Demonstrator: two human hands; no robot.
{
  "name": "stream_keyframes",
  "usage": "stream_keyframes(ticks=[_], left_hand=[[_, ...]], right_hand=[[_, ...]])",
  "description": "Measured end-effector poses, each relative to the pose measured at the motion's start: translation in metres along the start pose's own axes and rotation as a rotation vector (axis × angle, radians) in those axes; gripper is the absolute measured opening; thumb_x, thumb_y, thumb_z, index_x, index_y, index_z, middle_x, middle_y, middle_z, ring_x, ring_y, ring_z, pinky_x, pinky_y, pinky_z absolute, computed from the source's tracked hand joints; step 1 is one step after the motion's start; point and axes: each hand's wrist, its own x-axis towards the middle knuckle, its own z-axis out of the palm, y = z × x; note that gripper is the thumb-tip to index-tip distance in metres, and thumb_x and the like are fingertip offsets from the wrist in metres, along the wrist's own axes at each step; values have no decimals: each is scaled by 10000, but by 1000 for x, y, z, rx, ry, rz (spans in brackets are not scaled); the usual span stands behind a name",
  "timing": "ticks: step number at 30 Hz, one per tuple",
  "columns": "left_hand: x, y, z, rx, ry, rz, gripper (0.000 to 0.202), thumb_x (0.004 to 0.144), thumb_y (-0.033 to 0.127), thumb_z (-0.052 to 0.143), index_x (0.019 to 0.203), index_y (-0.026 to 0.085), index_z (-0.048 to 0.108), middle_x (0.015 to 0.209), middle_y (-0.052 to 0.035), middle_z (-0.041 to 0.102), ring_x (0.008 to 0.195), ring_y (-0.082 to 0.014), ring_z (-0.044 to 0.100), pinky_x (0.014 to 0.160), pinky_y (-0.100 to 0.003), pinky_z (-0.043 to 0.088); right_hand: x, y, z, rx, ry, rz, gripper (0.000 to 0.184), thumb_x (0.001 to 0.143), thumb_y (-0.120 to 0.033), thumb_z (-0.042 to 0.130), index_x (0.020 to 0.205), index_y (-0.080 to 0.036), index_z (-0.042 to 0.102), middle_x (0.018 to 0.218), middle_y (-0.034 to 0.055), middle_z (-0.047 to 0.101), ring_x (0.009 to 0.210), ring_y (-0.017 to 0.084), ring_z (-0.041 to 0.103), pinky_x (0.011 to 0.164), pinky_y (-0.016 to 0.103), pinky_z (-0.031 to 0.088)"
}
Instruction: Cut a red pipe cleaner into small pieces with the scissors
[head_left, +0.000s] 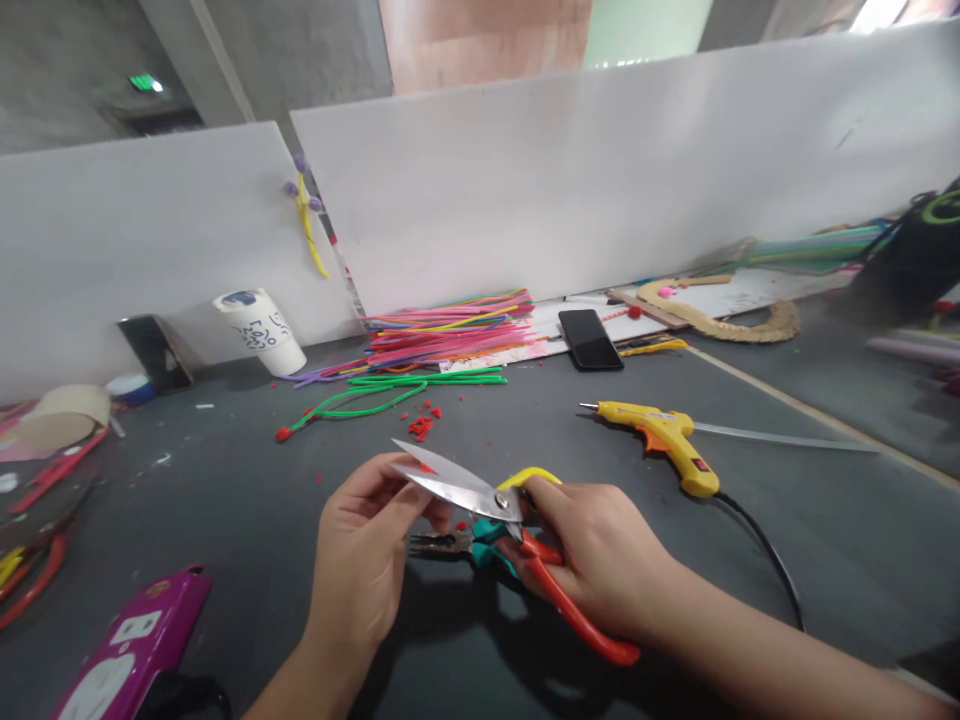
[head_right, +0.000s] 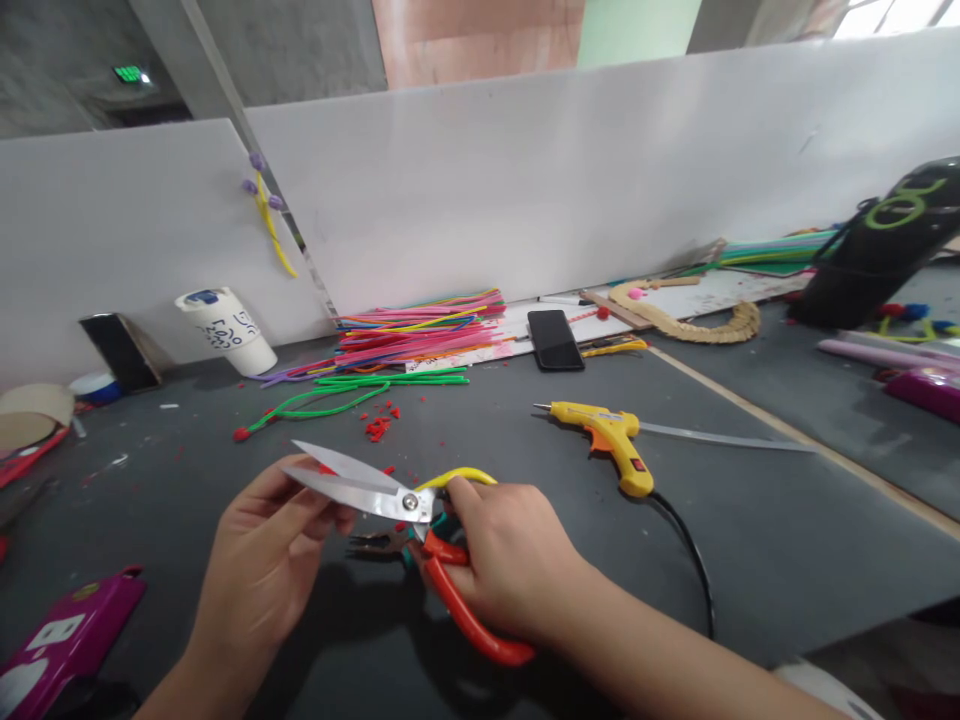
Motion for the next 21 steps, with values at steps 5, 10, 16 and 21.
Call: stream_keyframes(ticks=[5, 10, 16, 21], left_hand=[[0, 0, 0, -11, -4, -4, 58, 706, 133, 641, 716, 182, 670, 599, 25, 626, 502, -76, 560, 477, -162, 458], [0, -1, 1, -26, -5, -13, 60, 708, 132, 641, 709, 184, 671, 593, 26, 627, 498, -71, 555, 473, -157, 455], [-1, 0, 1, -39, 1, -15, 62, 710, 122, 636, 695, 173, 669, 629, 21, 632, 501, -64, 550, 466, -151, 451], [-2, 2, 2, -50, 8, -25, 53, 700, 126, 646, 691, 171, 673, 625, 21, 630, 496, -62, 551, 462, -146, 452]], right_hand=[[-1, -1, 0, -34, 8, -6, 287, 800, -449, 423, 719, -183, 493, 562, 8, 551, 465, 140, 464, 460, 248, 192], [-1, -1, 1, -40, -6, -4, 306, 814, -461, 407, 730, -181, 498, 576, 13, 560, 479, 147, 477, 465, 251, 204], [0, -2, 2, -61, 1, -6, 292, 798, -451, 444, 709, -177, 492, 576, 16, 566, 482, 149, 492, 468, 253, 207], [0, -1, 4, -64, 9, -12, 284, 804, -439, 437, 720, -175, 499, 589, 20, 577, 487, 151, 500, 470, 256, 209]])
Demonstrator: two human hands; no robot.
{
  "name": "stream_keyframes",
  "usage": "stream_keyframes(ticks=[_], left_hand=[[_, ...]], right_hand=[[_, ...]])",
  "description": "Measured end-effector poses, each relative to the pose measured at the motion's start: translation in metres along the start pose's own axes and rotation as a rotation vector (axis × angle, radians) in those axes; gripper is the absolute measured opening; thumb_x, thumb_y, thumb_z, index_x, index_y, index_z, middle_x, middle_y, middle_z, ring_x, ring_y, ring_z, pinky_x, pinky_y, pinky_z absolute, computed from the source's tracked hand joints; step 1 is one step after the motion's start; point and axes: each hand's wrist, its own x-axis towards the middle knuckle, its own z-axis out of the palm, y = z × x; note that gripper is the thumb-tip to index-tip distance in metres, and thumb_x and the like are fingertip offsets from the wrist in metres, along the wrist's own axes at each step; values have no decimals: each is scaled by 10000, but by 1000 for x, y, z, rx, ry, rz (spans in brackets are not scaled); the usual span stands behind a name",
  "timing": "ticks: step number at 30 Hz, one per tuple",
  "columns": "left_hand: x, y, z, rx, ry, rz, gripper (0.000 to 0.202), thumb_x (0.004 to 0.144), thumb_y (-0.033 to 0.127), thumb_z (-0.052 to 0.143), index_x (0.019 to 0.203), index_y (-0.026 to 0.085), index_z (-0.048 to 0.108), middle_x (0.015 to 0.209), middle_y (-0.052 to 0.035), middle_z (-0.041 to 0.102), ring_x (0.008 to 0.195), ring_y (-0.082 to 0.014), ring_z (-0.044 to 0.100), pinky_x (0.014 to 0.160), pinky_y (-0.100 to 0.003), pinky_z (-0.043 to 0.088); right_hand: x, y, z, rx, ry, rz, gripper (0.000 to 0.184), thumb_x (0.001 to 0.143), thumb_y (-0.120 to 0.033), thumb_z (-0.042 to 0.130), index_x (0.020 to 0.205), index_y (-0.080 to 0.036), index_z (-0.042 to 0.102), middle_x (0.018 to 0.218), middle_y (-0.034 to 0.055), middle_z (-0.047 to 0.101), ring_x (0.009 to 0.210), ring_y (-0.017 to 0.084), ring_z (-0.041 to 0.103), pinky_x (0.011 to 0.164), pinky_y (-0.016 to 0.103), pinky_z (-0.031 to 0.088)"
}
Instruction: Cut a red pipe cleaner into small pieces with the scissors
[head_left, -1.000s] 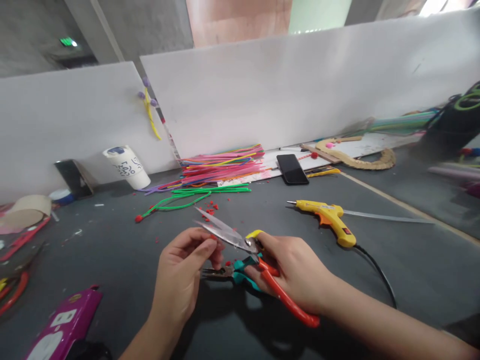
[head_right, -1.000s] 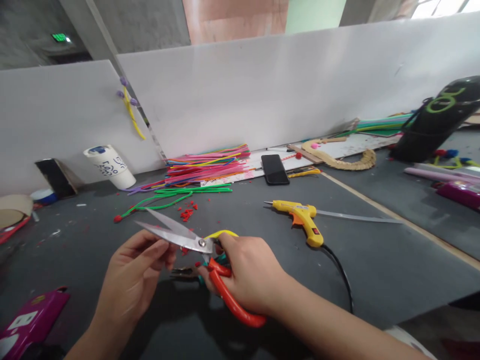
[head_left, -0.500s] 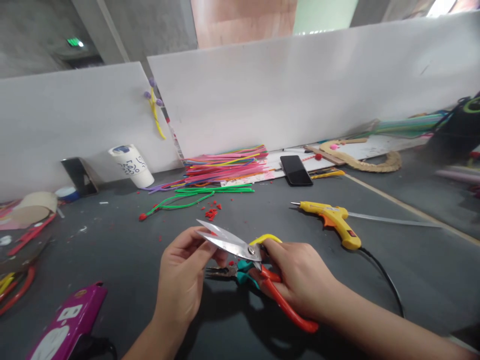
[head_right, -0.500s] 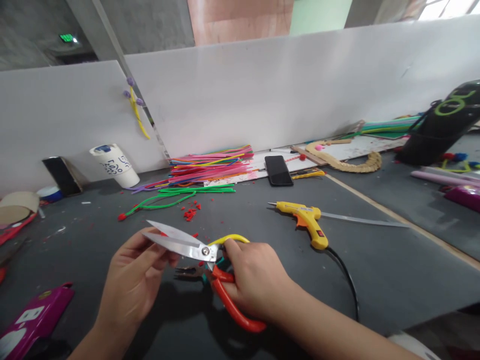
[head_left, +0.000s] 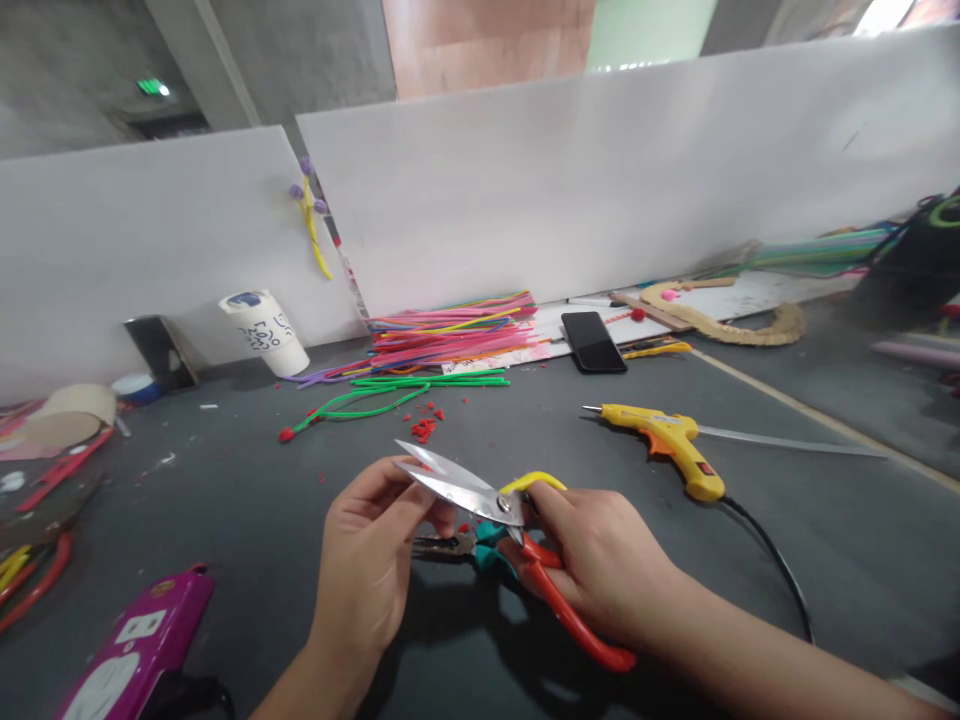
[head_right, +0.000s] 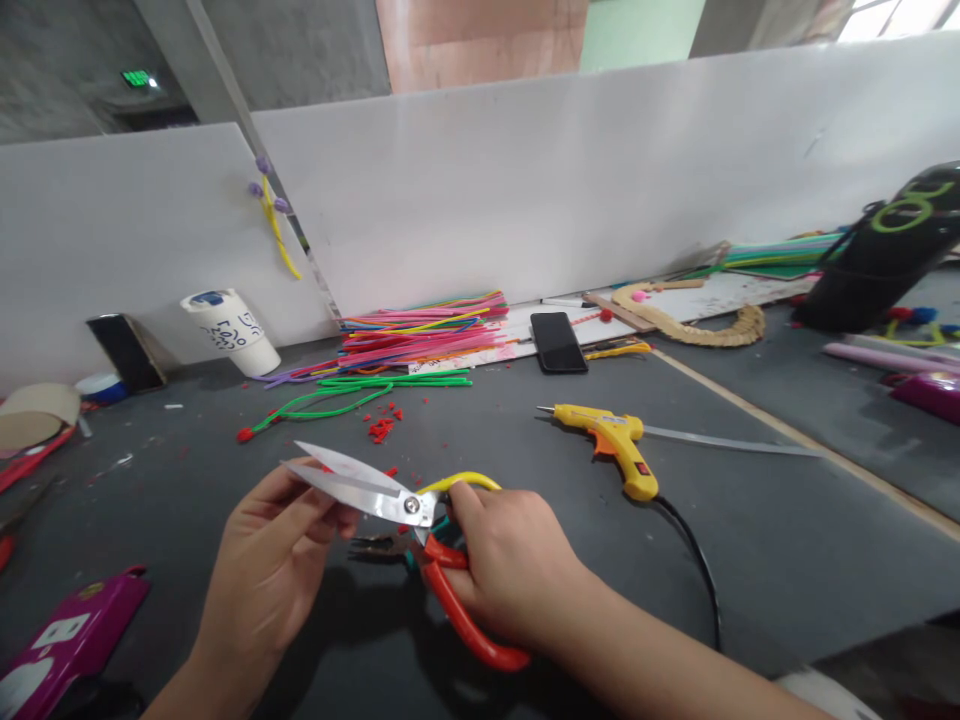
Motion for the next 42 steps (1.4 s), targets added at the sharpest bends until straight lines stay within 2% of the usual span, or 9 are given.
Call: stream_keyframes(ticks=[18, 24, 26, 32, 38, 42], left_hand=[[2, 1, 1, 14, 27, -27, 30, 668, 139, 668, 671, 166, 680, 593, 15, 617, 482, -71, 544, 437, -159, 448], [3, 2, -1, 54, 32, -31, 47, 670, 126, 653, 691, 156, 683, 575, 8, 629, 486, -75, 555, 450, -154, 452], [4, 2, -2, 66, 34, -50, 39, 670, 129, 653, 692, 152, 674, 577, 5, 633, 483, -76, 556, 444, -153, 447], [3, -2, -3, 176, -21, -167, 42, 687, 186, 650, 686, 158, 619, 610, 9, 632, 487, -77, 546, 455, -168, 442], [3, -6, -3, 298, -52, -187, 82, 675, 222, 639, 681, 159, 587, 595, 11, 599, 490, -88, 514, 463, -189, 413], [12, -5, -7, 572, -101, -148, 96, 678, 262, 608, 663, 173, 573, 529, 43, 518, 468, -91, 448, 455, -195, 356]], right_hand=[[-2, -1, -3, -17, -7, 7, 247, 774, -409, 478, 709, -173, 517, 552, 13, 563, 457, 139, 478, 456, 247, 191], [0, 0, -2, 5, 29, 41, 265, 742, -420, 503, 624, -183, 480, 488, -17, 471, 413, 110, 372, 445, 243, 160], [2, 0, -3, 91, 33, 92, 255, 725, -396, 518, 591, -190, 447, 472, -38, 417, 414, 95, 318, 440, 235, 169], [9, -1, -10, 617, -34, 216, 296, 756, -387, 478, 562, -195, 362, 522, -56, 323, 497, 84, 277, 447, 194, 252], [14, 3, -12, 719, 5, 221, 289, 759, -385, 489, 573, -177, 412, 550, -49, 320, 528, 87, 296, 466, 204, 265], [16, 3, -14, 771, -14, 250, 275, 751, -377, 498, 577, -177, 427, 516, -56, 334, 478, 78, 313, 430, 198, 250]])
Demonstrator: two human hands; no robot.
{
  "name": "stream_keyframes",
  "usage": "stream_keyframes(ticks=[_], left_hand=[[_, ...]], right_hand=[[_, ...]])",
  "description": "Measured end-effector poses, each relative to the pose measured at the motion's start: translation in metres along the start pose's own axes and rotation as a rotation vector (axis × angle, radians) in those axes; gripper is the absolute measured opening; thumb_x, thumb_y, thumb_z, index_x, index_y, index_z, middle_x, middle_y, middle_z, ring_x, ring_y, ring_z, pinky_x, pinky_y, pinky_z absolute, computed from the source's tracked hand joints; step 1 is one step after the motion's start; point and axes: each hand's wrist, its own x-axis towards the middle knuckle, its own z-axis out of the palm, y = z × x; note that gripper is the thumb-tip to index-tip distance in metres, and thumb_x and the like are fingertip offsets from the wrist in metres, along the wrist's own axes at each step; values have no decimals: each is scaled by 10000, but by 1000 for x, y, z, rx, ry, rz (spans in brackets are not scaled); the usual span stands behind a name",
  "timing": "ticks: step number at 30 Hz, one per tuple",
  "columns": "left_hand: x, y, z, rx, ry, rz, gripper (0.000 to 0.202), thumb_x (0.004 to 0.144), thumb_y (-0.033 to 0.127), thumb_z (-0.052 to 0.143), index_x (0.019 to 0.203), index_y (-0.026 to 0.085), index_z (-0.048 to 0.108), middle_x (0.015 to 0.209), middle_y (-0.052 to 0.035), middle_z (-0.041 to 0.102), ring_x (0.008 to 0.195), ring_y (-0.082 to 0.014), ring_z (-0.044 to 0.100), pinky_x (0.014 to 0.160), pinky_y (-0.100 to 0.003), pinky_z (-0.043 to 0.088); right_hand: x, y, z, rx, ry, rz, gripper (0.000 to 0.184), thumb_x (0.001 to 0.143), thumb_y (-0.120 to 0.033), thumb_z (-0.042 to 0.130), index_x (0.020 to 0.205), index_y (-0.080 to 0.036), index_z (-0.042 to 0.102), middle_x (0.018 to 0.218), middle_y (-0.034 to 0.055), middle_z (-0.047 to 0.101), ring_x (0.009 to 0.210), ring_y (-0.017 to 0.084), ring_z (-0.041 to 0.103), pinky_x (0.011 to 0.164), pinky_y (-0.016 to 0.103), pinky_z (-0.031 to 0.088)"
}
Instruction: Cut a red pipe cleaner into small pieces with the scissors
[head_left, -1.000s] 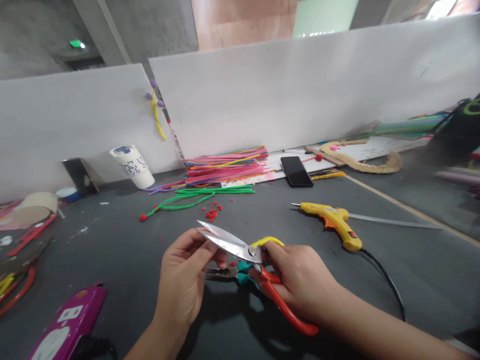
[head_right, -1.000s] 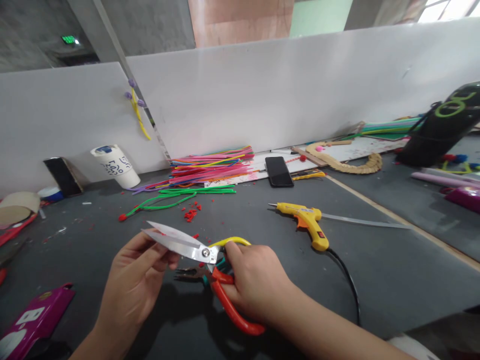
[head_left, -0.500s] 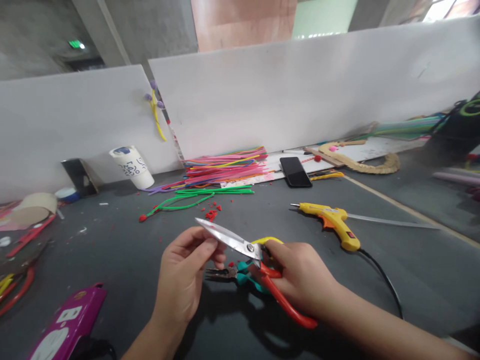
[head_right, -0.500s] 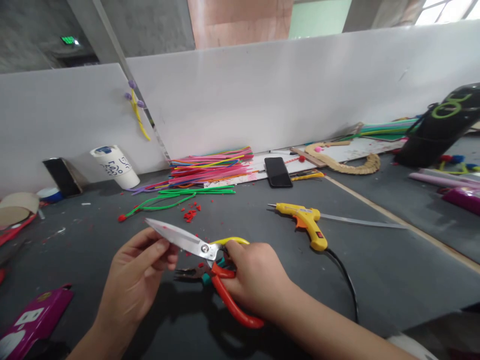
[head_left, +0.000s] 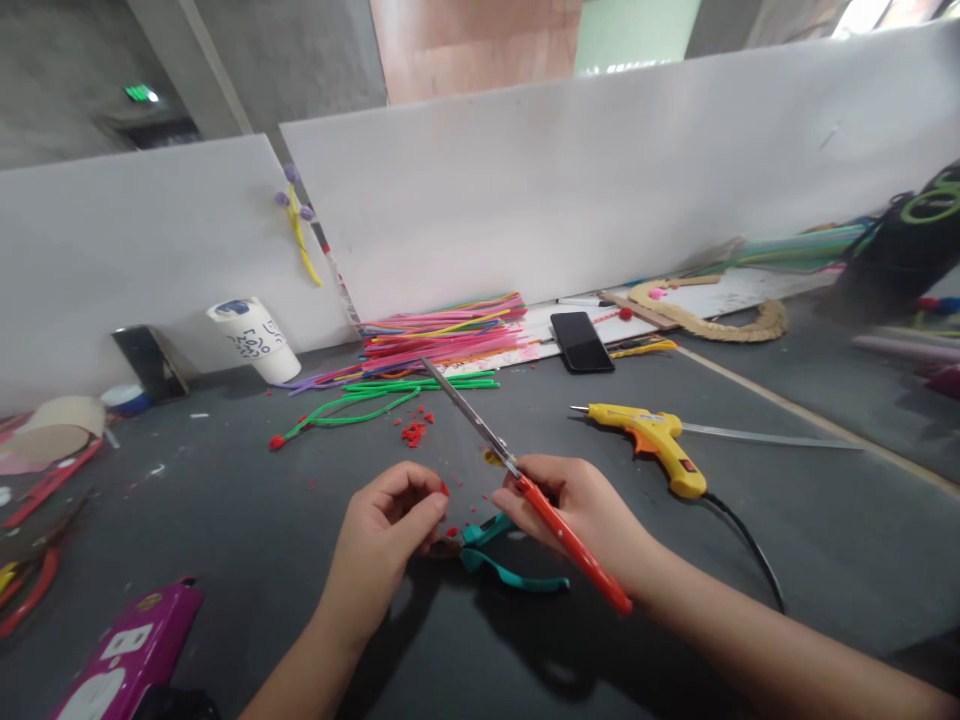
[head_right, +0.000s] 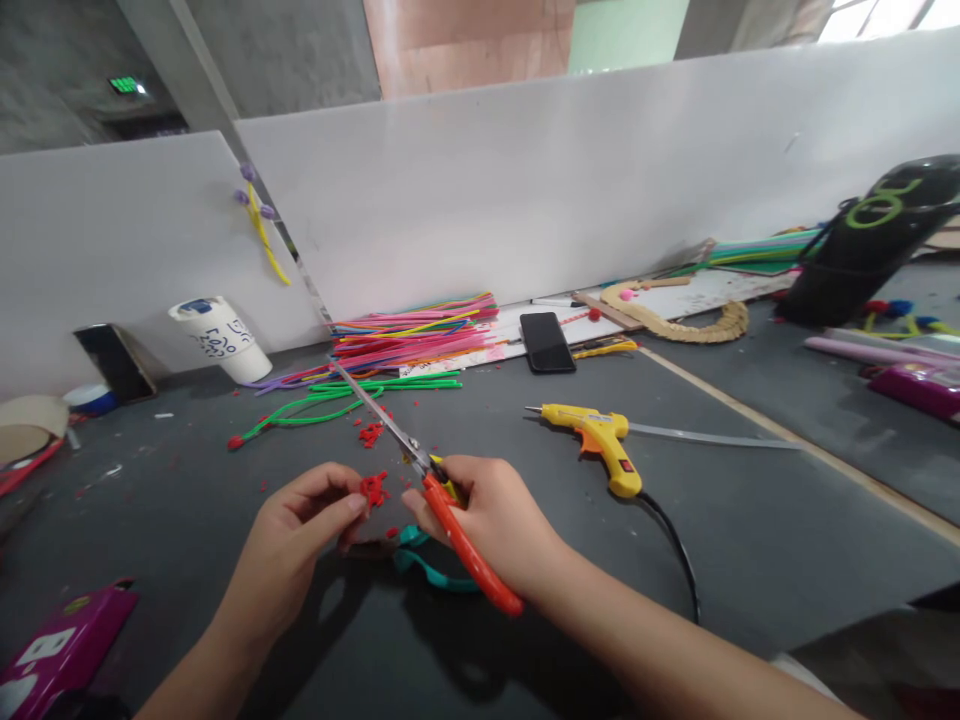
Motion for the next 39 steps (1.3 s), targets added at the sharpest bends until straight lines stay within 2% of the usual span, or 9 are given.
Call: stream_keyframes(ticks=[5, 10, 14, 16, 19, 22, 27, 32, 39], left_hand=[[25, -11, -22, 535, 92, 78, 100, 686, 264, 535, 652, 177, 570, 587, 29, 524, 564, -127, 471, 543, -224, 354], [47, -25, -42, 652, 131, 62, 114, 691, 273, 497, 640, 183, 545, 517, 48, 477, 514, -128, 450, 509, -229, 321], [55, -23, -51, 777, 150, 13, 85, 681, 231, 524, 615, 184, 549, 482, 57, 473, 488, -126, 465, 492, -235, 318], [61, -20, -53, 840, 129, -23, 92, 719, 229, 544, 655, 170, 575, 533, 46, 519, 520, -126, 499, 518, -244, 364], [72, -19, -49, 913, 69, -81, 203, 819, 295, 526, 921, 131, 587, 872, -34, 613, 726, -150, 583, 648, -323, 478], [87, -21, -42, 963, 41, -113, 301, 831, 295, 516, 1094, 150, 534, 1099, -75, 564, 900, -204, 577, 740, -391, 492], [99, -24, -40, 1032, 31, -97, 307, 830, 291, 519, 1108, 162, 529, 1120, -77, 555, 930, -212, 569, 758, -398, 486], [85, -25, -42, 1092, -32, -15, 305, 834, 292, 512, 1103, 150, 527, 1100, -79, 563, 910, -206, 576, 752, -402, 489], [60, -20, -12, 1293, -201, 100, 278, 836, 285, 510, 1078, 151, 540, 1078, -79, 573, 897, -192, 578, 754, -398, 487]], right_hand=[[5, -2, -4, 28, 56, 59, 332, 733, -414, 509, 540, -192, 358, 460, -71, 313, 420, 66, 310, 401, 187, 229], [11, 4, -4, -36, 91, 1, 331, 730, -412, 506, 521, -180, 395, 472, -62, 356, 465, 75, 310, 422, 191, 226], [11, 6, -4, -46, 91, -38, 309, 738, -401, 510, 537, -174, 446, 473, -55, 412, 455, 79, 338, 429, 195, 243], [10, 5, -4, -45, 87, -61, 291, 740, -398, 514, 560, -172, 484, 488, -49, 439, 462, 84, 365, 434, 192, 259], [8, 3, -5, -69, 91, -71, 293, 742, -401, 510, 560, -172, 488, 489, -45, 438, 463, 86, 363, 431, 192, 254], [7, 2, -4, -87, 106, -78, 302, 739, -403, 505, 545, -176, 456, 480, -48, 405, 461, 84, 324, 427, 195, 232], [6, 2, -6, -99, 122, -80, 303, 734, -398, 503, 538, -178, 430, 485, -45, 389, 475, 85, 305, 424, 192, 221], [5, 5, -10, -102, 144, -82, 305, 725, -397, 515, 532, -177, 427, 480, -52, 359, 475, 83, 283, 425, 191, 218], [8, 6, -5, -92, 139, -88, 310, 726, -414, 508, 538, -173, 451, 489, -50, 359, 483, 84, 286, 427, 190, 213]])
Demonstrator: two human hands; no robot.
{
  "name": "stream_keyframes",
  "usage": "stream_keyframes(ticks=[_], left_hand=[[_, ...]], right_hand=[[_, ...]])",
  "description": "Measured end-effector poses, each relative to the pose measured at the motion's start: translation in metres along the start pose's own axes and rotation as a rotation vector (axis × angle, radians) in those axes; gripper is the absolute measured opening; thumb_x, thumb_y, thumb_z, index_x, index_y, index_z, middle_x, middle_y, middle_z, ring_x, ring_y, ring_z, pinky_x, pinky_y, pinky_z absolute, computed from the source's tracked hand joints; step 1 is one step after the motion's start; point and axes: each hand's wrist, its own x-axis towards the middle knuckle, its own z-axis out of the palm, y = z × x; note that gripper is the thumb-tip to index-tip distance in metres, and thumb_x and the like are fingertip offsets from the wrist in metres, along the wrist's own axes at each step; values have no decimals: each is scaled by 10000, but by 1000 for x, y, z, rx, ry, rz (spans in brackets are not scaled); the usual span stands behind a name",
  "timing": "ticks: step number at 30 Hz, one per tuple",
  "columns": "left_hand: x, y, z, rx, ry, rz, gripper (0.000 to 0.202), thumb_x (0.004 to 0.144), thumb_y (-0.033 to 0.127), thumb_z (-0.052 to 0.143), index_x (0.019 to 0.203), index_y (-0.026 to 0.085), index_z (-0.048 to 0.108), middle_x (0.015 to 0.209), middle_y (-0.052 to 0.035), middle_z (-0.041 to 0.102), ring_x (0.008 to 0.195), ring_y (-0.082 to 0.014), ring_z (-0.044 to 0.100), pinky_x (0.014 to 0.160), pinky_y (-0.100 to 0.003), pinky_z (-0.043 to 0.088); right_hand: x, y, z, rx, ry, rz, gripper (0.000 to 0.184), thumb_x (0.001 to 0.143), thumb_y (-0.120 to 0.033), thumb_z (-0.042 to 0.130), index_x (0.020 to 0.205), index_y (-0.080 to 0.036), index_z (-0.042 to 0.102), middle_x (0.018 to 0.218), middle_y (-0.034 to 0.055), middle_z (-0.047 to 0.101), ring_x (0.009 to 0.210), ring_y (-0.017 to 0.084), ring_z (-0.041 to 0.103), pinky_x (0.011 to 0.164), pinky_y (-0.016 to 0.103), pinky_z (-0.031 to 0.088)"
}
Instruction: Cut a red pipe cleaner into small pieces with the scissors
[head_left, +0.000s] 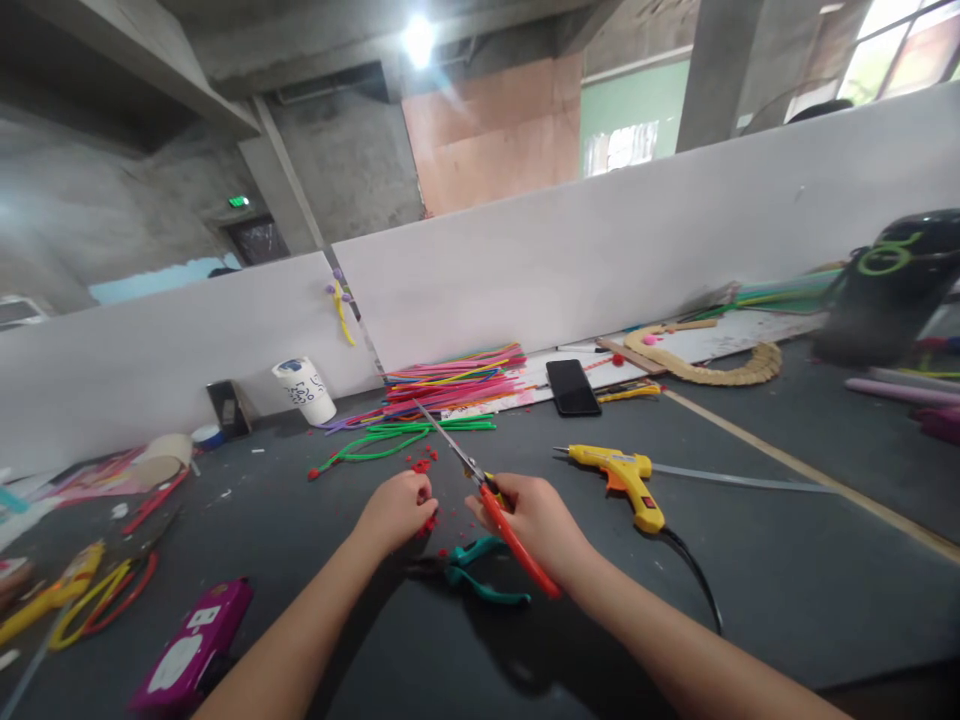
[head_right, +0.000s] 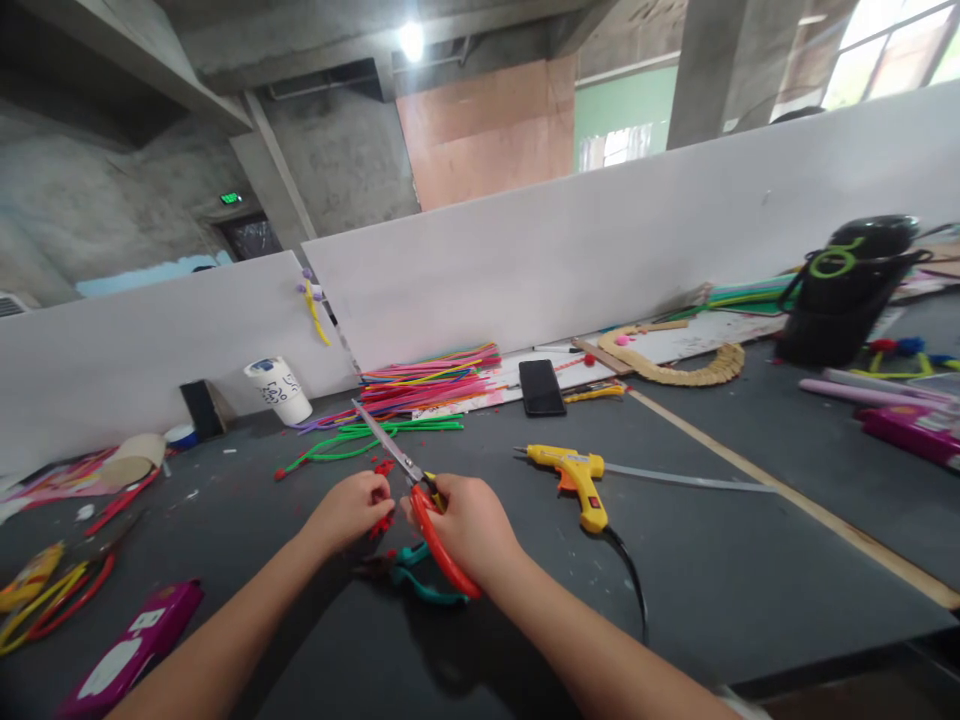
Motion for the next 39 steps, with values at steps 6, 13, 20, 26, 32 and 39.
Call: stream_keyframes(ticks=[6, 13, 20, 26, 32, 39], left_hand=[[0, 20, 5, 192, -5, 20, 300, 838, 286, 507, 1109, 160, 525, 1121, -86, 554, 936, -205, 567, 777, -413, 479], [0, 18, 9, 237, 1, 25, 305, 837, 284, 509, 1113, 155, 521, 1116, -86, 556, 932, -205, 569, 770, -413, 482], [-3, 16, 9, 47, 74, 12, 295, 834, 290, 514, 1093, 152, 531, 1093, -81, 567, 920, -201, 570, 764, -408, 482], [-5, 10, 7, -362, 222, -2, 232, 820, 83, 367, 824, 179, 578, 909, -39, 550, 726, -130, 597, 704, -299, 457], [-7, 3, 4, -890, 230, -25, 142, 742, 167, 393, 776, 173, 530, 655, 17, 538, 463, -92, 526, 477, -222, 410], [-16, 12, 4, -1339, 124, -24, 213, 673, 264, 585, 851, 155, 543, 602, 29, 534, 469, -80, 491, 430, -178, 341]], right_hand=[[-1, 0, 4, -19, -4, -12, 302, 728, -403, 505, 535, -174, 459, 480, -47, 365, 476, 86, 282, 425, 198, 202], [-1, 3, 3, -46, -19, 4, 321, 743, -421, 488, 538, -173, 479, 472, -41, 416, 452, 84, 313, 426, 197, 210], [-1, 4, 5, -62, -14, 22, 321, 725, -422, 501, 524, -174, 466, 463, -47, 388, 456, 84, 282, 432, 207, 194], [2, 9, 8, -22, -17, 56, 330, 698, -412, 531, 500, -173, 417, 472, -57, 333, 481, 80, 275, 442, 204, 187], [5, -1, 9, 131, -71, 165, 317, 720, -425, 504, 536, -175, 439, 426, -69, 319, 380, 60, 316, 383, 189, 192], [19, -18, 20, 363, -172, 285, 171, 702, -329, 522, 626, -181, 486, 383, -89, 349, 304, 68, 353, 339, 183, 296]])
